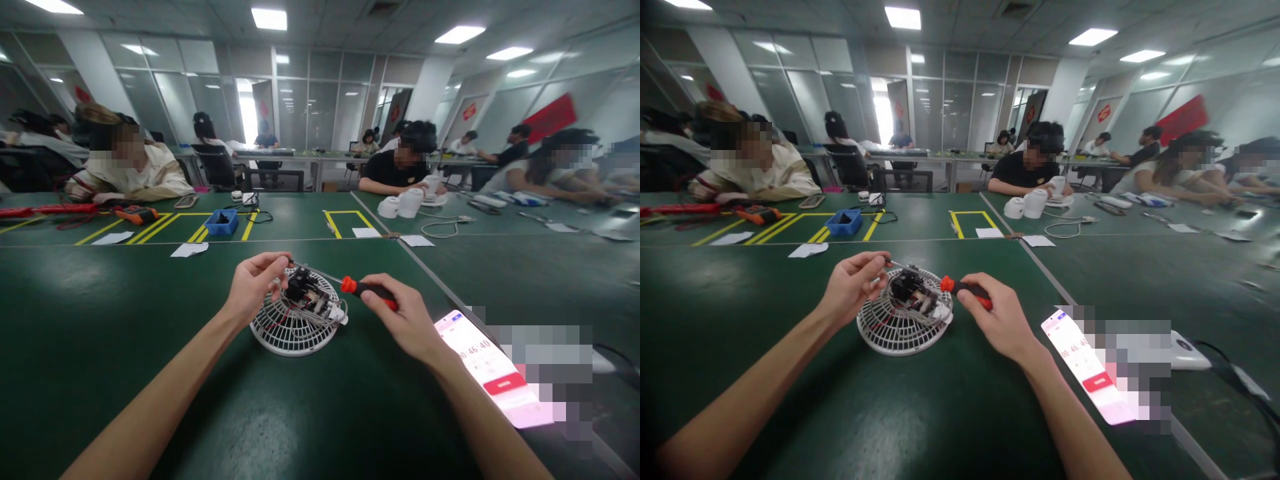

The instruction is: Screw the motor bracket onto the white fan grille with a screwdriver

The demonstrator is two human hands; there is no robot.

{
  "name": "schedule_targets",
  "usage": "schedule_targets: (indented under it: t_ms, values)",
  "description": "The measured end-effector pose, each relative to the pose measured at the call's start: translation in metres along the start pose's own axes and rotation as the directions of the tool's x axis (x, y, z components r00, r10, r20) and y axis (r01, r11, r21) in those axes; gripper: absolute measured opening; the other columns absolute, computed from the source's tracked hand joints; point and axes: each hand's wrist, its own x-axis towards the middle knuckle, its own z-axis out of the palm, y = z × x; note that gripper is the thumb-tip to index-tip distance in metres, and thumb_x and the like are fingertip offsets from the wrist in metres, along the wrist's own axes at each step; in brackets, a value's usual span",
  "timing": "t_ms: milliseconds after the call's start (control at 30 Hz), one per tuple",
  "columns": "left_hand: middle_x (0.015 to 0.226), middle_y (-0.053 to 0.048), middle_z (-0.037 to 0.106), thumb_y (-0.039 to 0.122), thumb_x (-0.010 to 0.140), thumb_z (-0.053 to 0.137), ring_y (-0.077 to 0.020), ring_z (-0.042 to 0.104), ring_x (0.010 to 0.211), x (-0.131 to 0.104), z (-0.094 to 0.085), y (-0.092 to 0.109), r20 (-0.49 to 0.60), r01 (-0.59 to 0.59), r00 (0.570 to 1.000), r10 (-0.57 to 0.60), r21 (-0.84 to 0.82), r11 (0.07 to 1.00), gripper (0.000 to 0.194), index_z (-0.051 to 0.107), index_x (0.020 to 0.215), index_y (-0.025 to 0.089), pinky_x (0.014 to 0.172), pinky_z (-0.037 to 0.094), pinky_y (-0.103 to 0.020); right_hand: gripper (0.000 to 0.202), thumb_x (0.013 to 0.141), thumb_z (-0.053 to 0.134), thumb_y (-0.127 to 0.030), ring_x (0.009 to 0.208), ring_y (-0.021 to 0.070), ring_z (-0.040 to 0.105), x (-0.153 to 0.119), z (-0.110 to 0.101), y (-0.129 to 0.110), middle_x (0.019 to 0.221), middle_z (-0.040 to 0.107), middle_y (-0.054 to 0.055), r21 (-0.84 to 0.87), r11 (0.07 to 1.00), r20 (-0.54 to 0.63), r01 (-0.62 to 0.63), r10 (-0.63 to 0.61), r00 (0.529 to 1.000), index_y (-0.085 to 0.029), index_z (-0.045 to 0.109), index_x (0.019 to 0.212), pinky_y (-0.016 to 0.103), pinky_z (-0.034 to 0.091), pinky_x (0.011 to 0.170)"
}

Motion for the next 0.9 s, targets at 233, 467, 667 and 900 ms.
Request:
schedule_targets:
  t_ms: [233,467,667,900]
  values:
    - [0.063,-0.003,0.067,0.043,0.06,0.096,-0.0047,0.047,0.042,-0.001,-0.007,-0.008,0.094,0.074,0.993,-0.077,0.039,0.996,0.042,0.078,0.083,0.013,0.033,0.031,-0.014,0.028,0.093,0.07,-0.045,0.083,0.0201,0.067,-0.006,-0.008,-0.006,0.096,0.071,0.003,0.044,0.997,0.107,-0.056,0.051,0.993,-0.024,0.066,0.111,0.031,0.05,0.072]
    - [0.056,-0.002,0.061,0.048,0.069,0.09,-0.0046,0.042,0.04,-0.002,-0.016,-0.014,0.212,0.114,0.966,-0.148,0.167,0.979,0.038,0.076,0.079,0.013,0.033,0.025,-0.014,0.02,0.099,0.061,-0.041,0.081,0.0211,0.068,-0.009,-0.016,-0.014,0.091,0.074,0.004,0.04,0.996,0.204,-0.075,0.065,0.977,-0.024,0.071,0.097,0.033,0.05,0.07]
    - [0.059,-0.004,0.064,0.049,0.072,0.088,-0.0037,0.041,0.038,0.002,-0.014,-0.014,0.228,0.088,0.964,-0.139,0.222,0.971,0.038,0.077,0.079,0.014,0.034,0.022,-0.015,0.031,0.106,0.047,-0.04,0.075,0.0178,0.067,-0.012,-0.011,-0.009,0.086,0.073,0.003,0.11,0.983,0.25,-0.149,0.117,0.961,-0.023,0.072,0.1,0.03,0.05,0.067]
    - [0.069,-0.007,0.071,0.048,0.07,0.089,-0.0023,0.04,0.036,0.002,-0.006,-0.013,0.225,0.054,0.969,-0.103,0.212,0.976,0.037,0.077,0.078,0.014,0.033,0.024,-0.016,0.028,0.081,0.083,-0.035,0.087,0.0204,0.066,-0.014,-0.009,-0.005,0.097,0.071,0.003,0.098,0.988,0.129,-0.123,0.11,0.985,-0.023,0.068,0.101,0.031,0.052,0.074]
